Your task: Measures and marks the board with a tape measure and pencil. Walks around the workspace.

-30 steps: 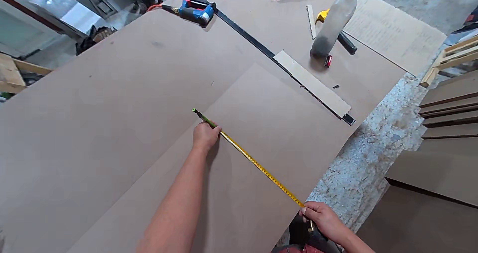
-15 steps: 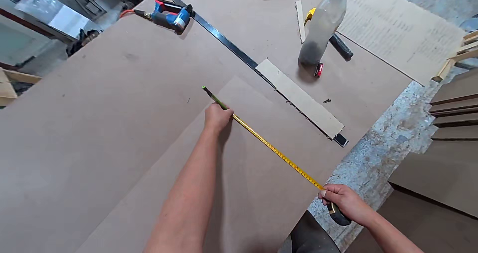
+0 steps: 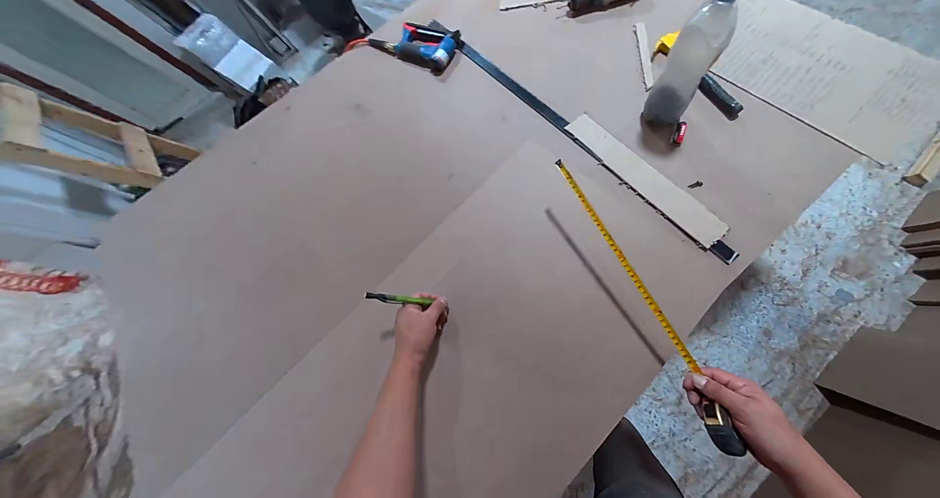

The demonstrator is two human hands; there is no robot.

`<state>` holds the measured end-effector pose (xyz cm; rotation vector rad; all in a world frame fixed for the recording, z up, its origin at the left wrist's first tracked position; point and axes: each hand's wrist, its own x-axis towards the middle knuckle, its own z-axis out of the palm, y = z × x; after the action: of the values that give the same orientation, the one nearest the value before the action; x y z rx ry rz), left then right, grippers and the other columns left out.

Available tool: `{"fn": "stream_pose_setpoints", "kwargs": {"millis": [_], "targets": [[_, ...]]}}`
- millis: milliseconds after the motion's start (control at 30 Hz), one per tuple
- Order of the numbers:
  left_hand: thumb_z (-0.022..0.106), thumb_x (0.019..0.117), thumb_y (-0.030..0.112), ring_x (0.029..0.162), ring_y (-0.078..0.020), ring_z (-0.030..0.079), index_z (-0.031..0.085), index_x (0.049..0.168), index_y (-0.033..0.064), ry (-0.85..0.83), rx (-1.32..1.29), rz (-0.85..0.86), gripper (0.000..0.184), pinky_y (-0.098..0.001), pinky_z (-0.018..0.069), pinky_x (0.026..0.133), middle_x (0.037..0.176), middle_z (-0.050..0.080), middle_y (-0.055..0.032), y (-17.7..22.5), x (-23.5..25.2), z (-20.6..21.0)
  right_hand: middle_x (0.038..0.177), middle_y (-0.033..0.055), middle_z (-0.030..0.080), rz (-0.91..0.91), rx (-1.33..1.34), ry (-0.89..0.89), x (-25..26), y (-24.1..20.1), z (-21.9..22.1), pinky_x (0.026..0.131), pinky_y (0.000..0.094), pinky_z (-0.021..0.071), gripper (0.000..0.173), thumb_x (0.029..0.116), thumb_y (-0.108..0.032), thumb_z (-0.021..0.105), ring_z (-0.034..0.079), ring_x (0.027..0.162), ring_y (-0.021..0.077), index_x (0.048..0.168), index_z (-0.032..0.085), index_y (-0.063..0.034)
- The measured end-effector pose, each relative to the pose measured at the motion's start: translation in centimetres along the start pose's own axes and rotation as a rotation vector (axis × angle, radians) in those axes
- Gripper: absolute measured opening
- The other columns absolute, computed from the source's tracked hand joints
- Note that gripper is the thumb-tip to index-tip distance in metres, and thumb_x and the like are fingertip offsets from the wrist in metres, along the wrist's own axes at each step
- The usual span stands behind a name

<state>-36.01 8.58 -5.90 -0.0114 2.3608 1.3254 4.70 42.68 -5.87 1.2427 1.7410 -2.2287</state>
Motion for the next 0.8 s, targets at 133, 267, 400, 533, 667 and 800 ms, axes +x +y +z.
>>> {"fn": "stream_pose_setpoints", "kwargs": {"millis": [133, 267, 400, 533, 667, 800], "targets": [[0.069, 0.0996, 0.016, 0.061, -0.0201, 0.065, 0.069, 0.102, 0.0019, -0.034, 0.004, -0.035, 0.015, -0.0387, 0.0566, 0.061, 0.074, 0.069, -0.0099, -6.1, -4.9, -7.2, 0.080, 0.0051, 0.071, -0.010, 0.006, -0.010, -5.0, 4.5, 8.0, 0.059, 0.0271, 0.0551, 0.028, 0.0999, -0.025, 0.053, 0.064, 0.065, 0.0126, 0.098, 0.073, -0.0058], [0.067, 0.1010, 0.022, 0.064, -0.0189, 0.065, 0.069, 0.107, 0.0060, -0.060, 0.050, -0.124, 0.017, -0.0383, 0.0562, 0.062, 0.078, 0.070, -0.0083, -13.4, -11.1, -16.1, 0.080, 0.0053, 0.070, 0.032, -0.004, -0.080, -11.2, 10.1, 18.6, 0.061, 0.0287, 0.0560, 0.027, 0.1028, -0.018, 0.048, 0.065, 0.066, 0.0129, 0.099, 0.070, -0.0027], [0.068, 0.1004, 0.024, 0.068, -0.0181, 0.067, 0.069, 0.110, 0.0055, 0.024, -0.026, -0.213, 0.021, -0.0365, 0.0574, 0.066, 0.081, 0.071, -0.0083, -22.7, -19.1, -27.3, 0.079, 0.0045, 0.071, 0.059, -0.062, -0.221, -16.2, 13.8, 27.7, 0.065, 0.0293, 0.0577, 0.027, 0.1053, -0.011, 0.045, 0.066, 0.067, 0.0120, 0.101, 0.069, -0.0008], [0.067, 0.0999, 0.019, 0.071, -0.0186, 0.069, 0.067, 0.113, 0.0004, 0.175, -0.222, -0.225, 0.022, -0.0354, 0.0596, 0.067, 0.085, 0.071, -0.0103, -30.9, -25.3, -35.4, 0.083, 0.0075, 0.072, 0.069, -0.128, -0.286, -19.6, 17.3, 34.0, 0.065, 0.0308, 0.0563, 0.026, 0.1047, -0.014, 0.049, 0.066, 0.069, 0.0139, 0.104, 0.071, 0.0005], [0.065, 0.1017, 0.014, 0.070, -0.0173, 0.068, 0.068, 0.108, -0.0010, 0.244, -0.294, -0.249, 0.016, -0.0334, 0.0588, 0.069, 0.083, 0.072, -0.0105, -33.1, -27.9, -38.3, 0.083, 0.0085, 0.072, 0.090, -0.195, -0.308, -21.5, 20.1, 38.3, 0.065, 0.0322, 0.0558, 0.026, 0.1036, -0.017, 0.052, 0.065, 0.070, 0.0156, 0.103, 0.072, -0.0005], [0.067, 0.1018, 0.025, 0.066, -0.0172, 0.063, 0.070, 0.110, 0.0064, 0.147, -0.090, -0.306, 0.021, -0.0356, 0.0544, 0.062, 0.081, 0.069, -0.0079, -32.5, -25.9, -38.6, 0.082, 0.0074, 0.071, 0.170, -0.228, -0.300, -24.8, 23.4, 42.2, 0.064, 0.0323, 0.0550, 0.026, 0.1034, -0.020, 0.053, 0.065, 0.068, 0.0156, 0.102, 0.073, -0.0028]]}}
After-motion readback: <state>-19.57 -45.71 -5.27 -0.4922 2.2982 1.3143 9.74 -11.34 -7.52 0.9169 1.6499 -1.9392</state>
